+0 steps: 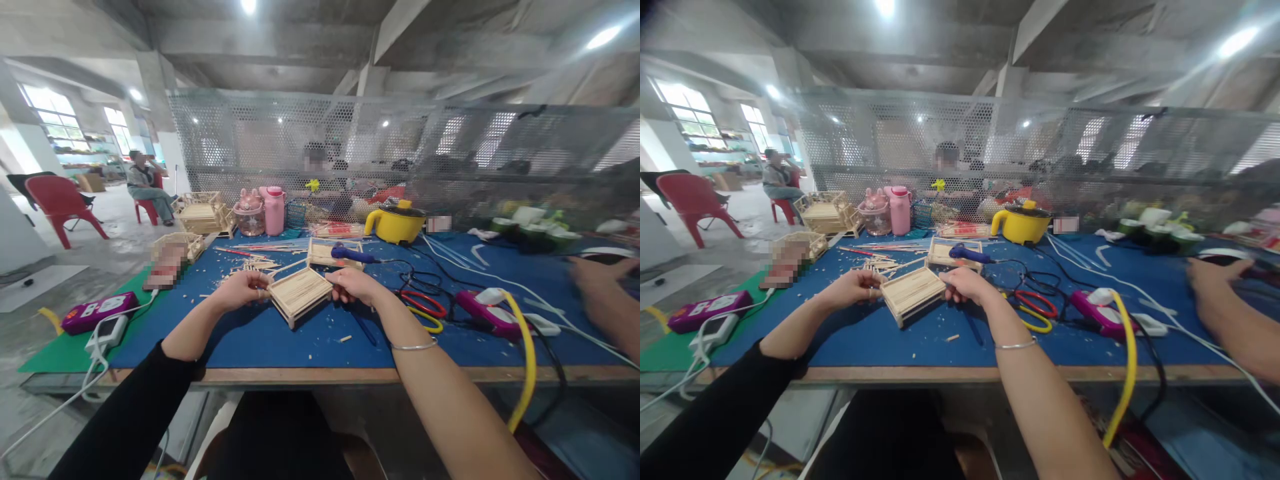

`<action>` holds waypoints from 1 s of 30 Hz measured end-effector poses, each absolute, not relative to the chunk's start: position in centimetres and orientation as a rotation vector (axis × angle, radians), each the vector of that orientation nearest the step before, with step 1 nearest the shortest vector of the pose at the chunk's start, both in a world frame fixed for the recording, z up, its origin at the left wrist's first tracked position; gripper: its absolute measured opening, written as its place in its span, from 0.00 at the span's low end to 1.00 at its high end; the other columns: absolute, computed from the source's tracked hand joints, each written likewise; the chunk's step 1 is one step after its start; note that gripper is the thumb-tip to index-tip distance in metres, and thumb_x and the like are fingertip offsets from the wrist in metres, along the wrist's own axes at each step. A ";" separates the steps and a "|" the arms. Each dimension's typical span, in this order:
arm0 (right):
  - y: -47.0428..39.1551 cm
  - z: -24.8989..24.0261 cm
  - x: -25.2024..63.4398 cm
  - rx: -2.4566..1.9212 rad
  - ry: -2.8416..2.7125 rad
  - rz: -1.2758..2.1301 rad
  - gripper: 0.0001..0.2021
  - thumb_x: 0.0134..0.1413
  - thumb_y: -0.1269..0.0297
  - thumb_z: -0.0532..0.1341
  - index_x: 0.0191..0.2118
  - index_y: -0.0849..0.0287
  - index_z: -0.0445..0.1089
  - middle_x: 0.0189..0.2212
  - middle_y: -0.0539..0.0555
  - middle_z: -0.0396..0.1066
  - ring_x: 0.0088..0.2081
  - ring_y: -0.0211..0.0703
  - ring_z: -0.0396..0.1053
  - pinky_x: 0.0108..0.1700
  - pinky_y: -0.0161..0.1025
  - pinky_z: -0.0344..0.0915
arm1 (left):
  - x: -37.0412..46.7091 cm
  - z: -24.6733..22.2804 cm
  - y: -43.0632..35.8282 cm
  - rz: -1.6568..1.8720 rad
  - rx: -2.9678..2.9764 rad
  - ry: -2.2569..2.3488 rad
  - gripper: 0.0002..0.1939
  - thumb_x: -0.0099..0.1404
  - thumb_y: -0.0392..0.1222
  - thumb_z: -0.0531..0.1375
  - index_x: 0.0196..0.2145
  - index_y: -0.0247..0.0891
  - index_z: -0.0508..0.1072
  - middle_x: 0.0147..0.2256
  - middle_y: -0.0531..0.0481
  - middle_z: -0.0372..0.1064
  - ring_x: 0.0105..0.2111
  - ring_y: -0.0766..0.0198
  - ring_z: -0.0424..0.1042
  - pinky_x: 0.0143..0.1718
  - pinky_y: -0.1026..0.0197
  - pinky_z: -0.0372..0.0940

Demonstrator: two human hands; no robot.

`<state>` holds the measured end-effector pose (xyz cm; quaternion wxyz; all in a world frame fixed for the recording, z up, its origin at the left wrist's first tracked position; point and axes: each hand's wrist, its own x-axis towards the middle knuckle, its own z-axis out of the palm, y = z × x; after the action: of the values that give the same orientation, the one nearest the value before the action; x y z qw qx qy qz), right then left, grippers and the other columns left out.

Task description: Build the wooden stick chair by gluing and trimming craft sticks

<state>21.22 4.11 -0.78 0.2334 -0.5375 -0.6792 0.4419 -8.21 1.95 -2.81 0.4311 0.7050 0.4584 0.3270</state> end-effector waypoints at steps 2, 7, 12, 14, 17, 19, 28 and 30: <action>4.2 -0.9 20.9 -1.458 -1.832 1.189 0.16 0.57 0.54 0.55 0.28 0.61 0.69 0.18 0.49 0.69 0.14 0.29 0.60 0.12 0.27 0.49 | -8.1 -3.0 1.4 0.799 1.782 1.133 0.19 0.49 0.47 0.66 0.36 0.32 0.75 0.28 0.46 0.72 0.22 0.67 0.66 0.19 0.67 0.56; 4.2 -1.1 20.2 -1.411 -1.802 1.101 0.12 0.60 0.59 0.51 0.35 0.60 0.67 0.25 0.50 0.70 0.19 0.30 0.64 0.14 0.26 0.54 | -7.5 -3.4 0.3 0.877 1.815 1.168 0.19 0.51 0.50 0.65 0.35 0.32 0.74 0.28 0.48 0.70 0.22 0.70 0.64 0.21 0.66 0.57; 4.3 -1.2 20.2 -1.414 -1.866 0.966 0.12 0.58 0.59 0.53 0.34 0.61 0.70 0.24 0.51 0.70 0.19 0.33 0.65 0.16 0.28 0.55 | -6.8 -3.2 -0.6 0.877 1.766 1.119 0.16 0.51 0.48 0.65 0.33 0.32 0.73 0.24 0.52 0.66 0.21 0.71 0.61 0.20 0.67 0.54; 4.4 -1.2 20.4 -1.431 -1.895 0.842 0.12 0.56 0.59 0.55 0.33 0.61 0.71 0.22 0.51 0.70 0.19 0.34 0.64 0.18 0.30 0.55 | -6.7 -3.1 -0.7 0.870 1.769 1.109 0.15 0.51 0.47 0.66 0.32 0.32 0.72 0.23 0.53 0.65 0.21 0.72 0.60 0.20 0.67 0.54; 4.3 -1.0 20.4 -1.430 -1.912 0.549 0.11 0.53 0.60 0.58 0.35 0.62 0.73 0.21 0.50 0.68 0.22 0.36 0.62 0.24 0.33 0.57 | -6.6 -3.0 -0.8 0.867 1.778 1.117 0.15 0.51 0.46 0.66 0.32 0.33 0.73 0.24 0.52 0.66 0.21 0.72 0.60 0.21 0.67 0.54; 4.0 -0.8 19.9 -1.385 -1.942 0.368 0.13 0.53 0.60 0.58 0.39 0.60 0.74 0.24 0.51 0.69 0.26 0.38 0.63 0.30 0.35 0.58 | -6.6 -3.0 -0.7 0.860 1.775 1.120 0.14 0.51 0.46 0.66 0.32 0.33 0.73 0.25 0.52 0.67 0.21 0.72 0.61 0.21 0.67 0.55; 4.0 -1.3 15.4 -1.271 -2.198 0.088 0.10 0.46 0.57 0.63 0.31 0.55 0.79 0.25 0.54 0.69 0.33 0.45 0.65 0.37 0.39 0.58 | -6.7 -3.3 -0.4 0.886 1.790 1.075 0.15 0.51 0.46 0.66 0.32 0.33 0.73 0.26 0.52 0.67 0.22 0.72 0.61 0.24 0.66 0.56; 4.0 -1.2 15.2 -1.289 -2.199 0.099 0.08 0.46 0.59 0.63 0.30 0.55 0.78 0.25 0.52 0.70 0.31 0.43 0.65 0.35 0.38 0.58 | -6.7 -3.4 -0.4 0.884 1.787 1.073 0.15 0.51 0.46 0.66 0.32 0.33 0.73 0.26 0.53 0.67 0.23 0.72 0.61 0.24 0.66 0.56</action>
<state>15.22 3.99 -1.24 0.2914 -0.4833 -0.8247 0.0370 -6.70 -0.37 -3.36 0.4249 0.7146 0.4289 0.3534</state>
